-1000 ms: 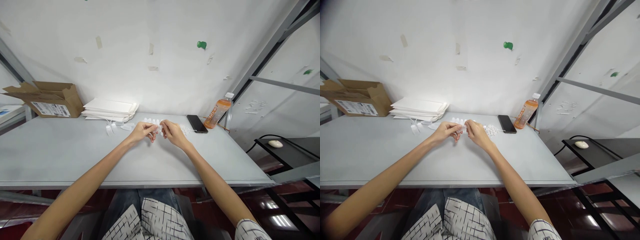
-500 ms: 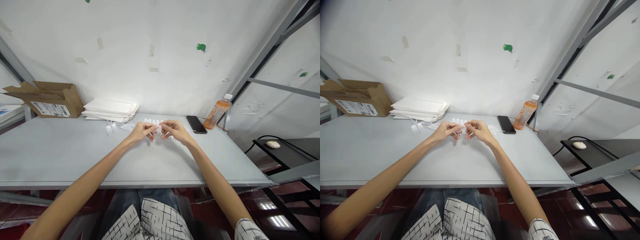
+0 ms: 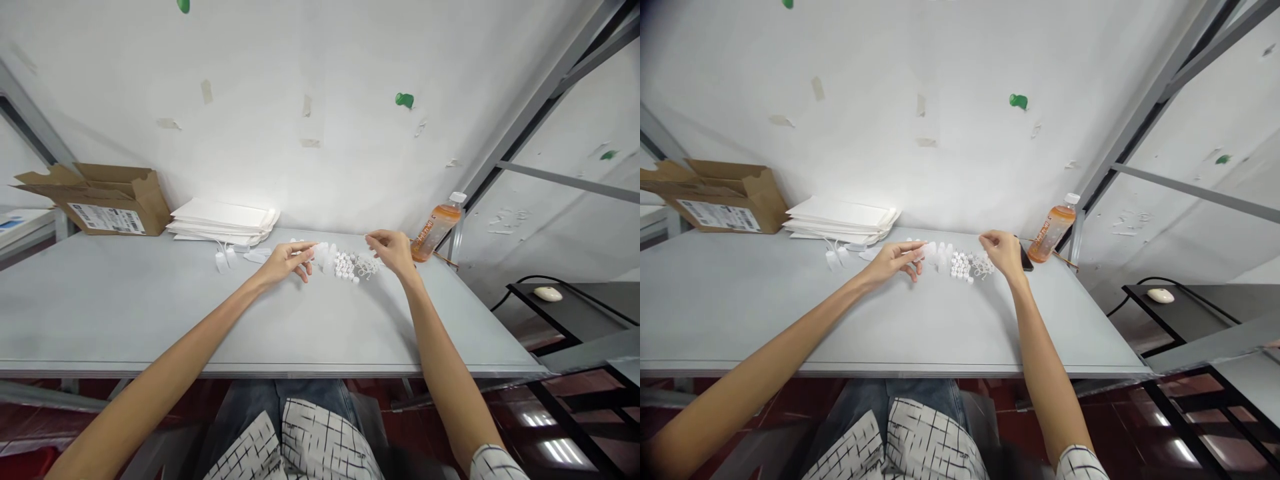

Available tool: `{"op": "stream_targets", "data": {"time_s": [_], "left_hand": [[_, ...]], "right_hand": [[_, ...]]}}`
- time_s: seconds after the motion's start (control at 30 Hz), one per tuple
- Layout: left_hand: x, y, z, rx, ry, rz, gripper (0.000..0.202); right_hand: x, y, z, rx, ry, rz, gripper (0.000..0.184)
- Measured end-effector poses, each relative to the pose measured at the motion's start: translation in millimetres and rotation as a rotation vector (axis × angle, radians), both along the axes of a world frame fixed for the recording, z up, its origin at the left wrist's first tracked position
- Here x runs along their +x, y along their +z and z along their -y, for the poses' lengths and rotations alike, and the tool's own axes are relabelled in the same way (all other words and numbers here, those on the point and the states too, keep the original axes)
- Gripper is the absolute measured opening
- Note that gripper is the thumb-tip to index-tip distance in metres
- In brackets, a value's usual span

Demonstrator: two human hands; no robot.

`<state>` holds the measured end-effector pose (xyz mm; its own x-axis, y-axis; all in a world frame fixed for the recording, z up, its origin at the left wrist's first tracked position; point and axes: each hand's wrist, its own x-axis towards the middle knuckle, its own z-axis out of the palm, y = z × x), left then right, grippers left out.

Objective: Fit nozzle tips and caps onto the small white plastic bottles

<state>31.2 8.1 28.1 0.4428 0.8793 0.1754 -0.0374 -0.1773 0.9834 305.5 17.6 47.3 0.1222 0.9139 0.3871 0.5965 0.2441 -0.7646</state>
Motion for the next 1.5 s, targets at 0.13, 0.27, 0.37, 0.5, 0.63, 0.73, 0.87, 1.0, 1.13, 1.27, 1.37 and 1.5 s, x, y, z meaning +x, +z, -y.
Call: {"op": "stream_targets", "data": {"time_s": [0.13, 0.27, 0.37, 0.5, 0.63, 0.73, 0.87, 1.0, 1.13, 1.27, 1.37, 1.5], "left_hand": [[1, 0.1, 2, 0.062, -0.001, -0.056, 0.049], [-1, -3.7, 0, 0.149, 0.035, -0.146, 0.047], [0, -9.2, -3, 0.235, 0.126, -0.280, 0.043], [4, -21.5, -5, 0.304, 0.281, -0.441, 0.033], [10, -34.5, -4, 0.352, 0.406, -0.539, 0.029], [14, -39.4, -3, 0.361, 0.434, -0.580, 0.030], [20, -39.8, -2, 0.362, 0.442, -0.645, 0.023], [25, -38.5, -4, 0.348, 0.467, -0.749, 0.018], [29, -35.9, -3, 0.337, 0.477, -0.835, 0.021], [29, -32.2, -1, 0.339, 0.467, -0.916, 0.019], [26, -30.6, -1, 0.326, 0.437, -0.924, 0.022], [14, -25.1, -3, 0.344, 0.398, -0.853, 0.022]], "right_hand": [[20, -8.6, -7, -0.026, -0.208, 0.330, 0.020], [20, -12.5, -7, -0.080, -0.153, 0.431, 0.019], [18, -11.8, -7, -0.045, -0.160, 0.400, 0.020], [18, -11.3, -8, -0.009, -0.143, 0.361, 0.021], [18, -12.0, -7, 0.007, -0.097, 0.357, 0.022], [18, -11.1, -6, 0.011, -0.072, 0.349, 0.022], [18, -8.5, -5, 0.008, -0.049, 0.345, 0.023], [19, -6.4, -4, 0.017, -0.015, 0.359, 0.024], [19, -5.3, -4, 0.035, 0.011, 0.394, 0.029], [19, -5.4, -4, 0.055, 0.027, 0.411, 0.034], [18, -6.0, -4, 0.062, 0.041, 0.417, 0.035], [17, -6.9, -4, 0.057, 0.045, 0.423, 0.036]]}}
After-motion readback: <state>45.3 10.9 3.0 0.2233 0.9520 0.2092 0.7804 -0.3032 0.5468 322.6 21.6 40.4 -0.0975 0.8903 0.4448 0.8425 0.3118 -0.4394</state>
